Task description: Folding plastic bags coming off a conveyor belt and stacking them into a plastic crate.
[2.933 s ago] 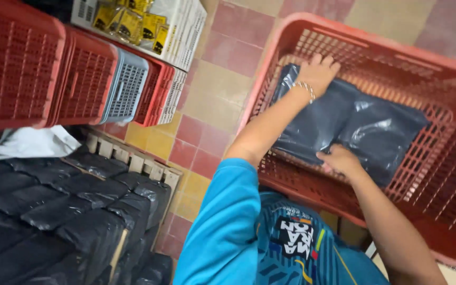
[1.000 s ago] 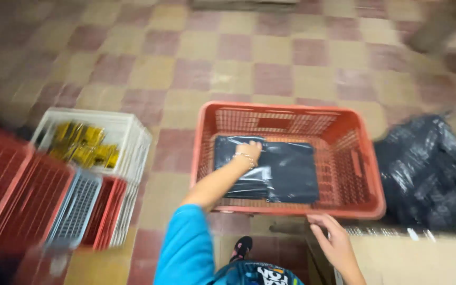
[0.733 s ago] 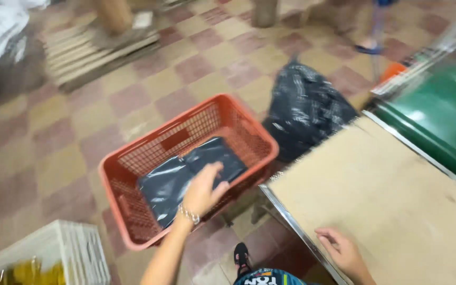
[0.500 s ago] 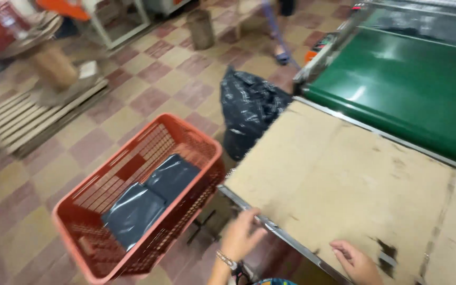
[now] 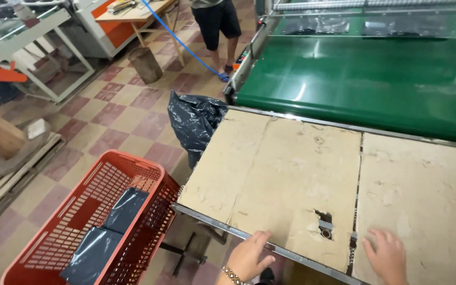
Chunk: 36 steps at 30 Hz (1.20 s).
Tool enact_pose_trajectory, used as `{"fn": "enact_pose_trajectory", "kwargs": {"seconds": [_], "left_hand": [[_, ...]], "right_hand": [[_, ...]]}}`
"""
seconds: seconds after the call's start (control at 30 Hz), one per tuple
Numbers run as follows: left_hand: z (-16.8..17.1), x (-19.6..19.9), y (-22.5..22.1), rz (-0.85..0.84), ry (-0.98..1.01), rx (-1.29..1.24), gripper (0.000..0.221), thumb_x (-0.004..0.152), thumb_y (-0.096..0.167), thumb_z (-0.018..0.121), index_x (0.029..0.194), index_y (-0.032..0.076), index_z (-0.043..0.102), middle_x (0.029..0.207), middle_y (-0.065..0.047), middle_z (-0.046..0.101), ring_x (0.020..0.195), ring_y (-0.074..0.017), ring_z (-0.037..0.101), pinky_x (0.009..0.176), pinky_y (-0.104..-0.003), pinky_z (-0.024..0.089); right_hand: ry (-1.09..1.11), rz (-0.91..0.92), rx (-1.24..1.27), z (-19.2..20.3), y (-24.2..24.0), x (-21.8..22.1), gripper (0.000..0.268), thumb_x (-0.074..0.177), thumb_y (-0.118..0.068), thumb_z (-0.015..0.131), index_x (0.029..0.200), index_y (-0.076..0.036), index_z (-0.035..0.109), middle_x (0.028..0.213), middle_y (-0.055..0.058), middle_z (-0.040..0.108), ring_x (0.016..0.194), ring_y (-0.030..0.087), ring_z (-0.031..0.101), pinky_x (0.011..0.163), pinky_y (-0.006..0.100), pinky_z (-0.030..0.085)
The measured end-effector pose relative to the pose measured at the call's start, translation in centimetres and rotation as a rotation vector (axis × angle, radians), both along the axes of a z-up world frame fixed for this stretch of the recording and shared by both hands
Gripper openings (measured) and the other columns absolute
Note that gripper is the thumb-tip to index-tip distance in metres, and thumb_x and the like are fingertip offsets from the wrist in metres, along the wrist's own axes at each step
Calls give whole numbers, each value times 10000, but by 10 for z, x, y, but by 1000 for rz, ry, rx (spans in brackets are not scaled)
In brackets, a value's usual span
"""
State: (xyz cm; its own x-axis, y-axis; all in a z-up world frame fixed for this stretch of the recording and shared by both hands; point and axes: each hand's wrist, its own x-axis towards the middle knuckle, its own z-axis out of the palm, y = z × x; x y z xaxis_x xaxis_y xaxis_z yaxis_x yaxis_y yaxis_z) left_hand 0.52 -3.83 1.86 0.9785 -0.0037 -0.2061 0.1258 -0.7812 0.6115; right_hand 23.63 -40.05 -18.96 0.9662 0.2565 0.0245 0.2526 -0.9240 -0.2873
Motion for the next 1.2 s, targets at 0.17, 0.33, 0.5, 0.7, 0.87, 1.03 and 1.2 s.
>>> {"fn": "enact_pose_trajectory", "kwargs": {"seconds": [0.17, 0.33, 0.5, 0.7, 0.87, 1.03, 1.2], "left_hand": [[-30, 9, 8, -58, -1, 7, 622, 919, 309, 638, 1445, 96, 383, 1368, -119, 486, 1111, -336, 567, 827, -482, 499], [-55, 36, 26, -55, 48, 66, 636, 889, 298, 681, 1416, 95, 391, 1347, -110, 474, 1107, -347, 563, 836, -511, 496], [-54, 61, 58, -43, 150, 74, 728, 907, 325, 668, 1494, 84, 311, 1485, -84, 374, 1329, -294, 410, 997, -487, 442], [-127, 111, 108, -61, -95, 96, 598, 880, 275, 712, 1366, 46, 450, 1357, -159, 490, 1226, -360, 477, 1025, -465, 414], [-156, 178, 122, -56, -126, 167, 567, 894, 351, 656, 1362, 87, 475, 1331, -140, 487, 1173, -355, 468, 923, -508, 471], [-185, 233, 131, 34, -356, 90, 390, 900, 322, 583, 1177, 48, 577, 1154, -158, 572, 1051, -359, 532, 909, -463, 452], [-200, 236, 122, 123, -549, 181, 213, 961, 285, 538, 989, 80, 584, 892, -130, 598, 862, -342, 540, 759, -458, 459]], "right_hand": [[-108, -156, 21, 27, 27, -24, 693, 889, -615, 472, 1400, -155, 552, 1427, 71, 583, 1315, 293, 521, 1109, 498, 421], [-573, -339, -429, -8, 53, -35, 752, 731, -857, 433, 1221, -334, 660, 1214, -116, 682, 1191, 114, 670, 938, 288, 528], [-758, -383, -563, -9, 70, -7, 738, 698, -919, 375, 1104, -379, 672, 1153, -154, 680, 1125, 48, 656, 992, 254, 489], [-462, -226, -404, -9, 92, 24, 842, 726, -818, 402, 1349, -271, 553, 1432, -10, 579, 1361, 228, 565, 1036, 397, 489], [-800, -191, -508, 25, 100, 16, 697, 749, -796, 437, 1159, -284, 674, 1211, -57, 701, 1149, 131, 677, 847, 260, 530], [-397, -246, -394, 8, 98, 22, 865, 764, -808, 358, 1409, -264, 544, 1484, -39, 565, 1430, 174, 505, 1154, 390, 432], [-280, -267, -343, -6, 91, 28, 931, 718, -819, 423, 1464, -264, 470, 1541, -49, 484, 1415, 180, 469, 1163, 406, 391]]}}
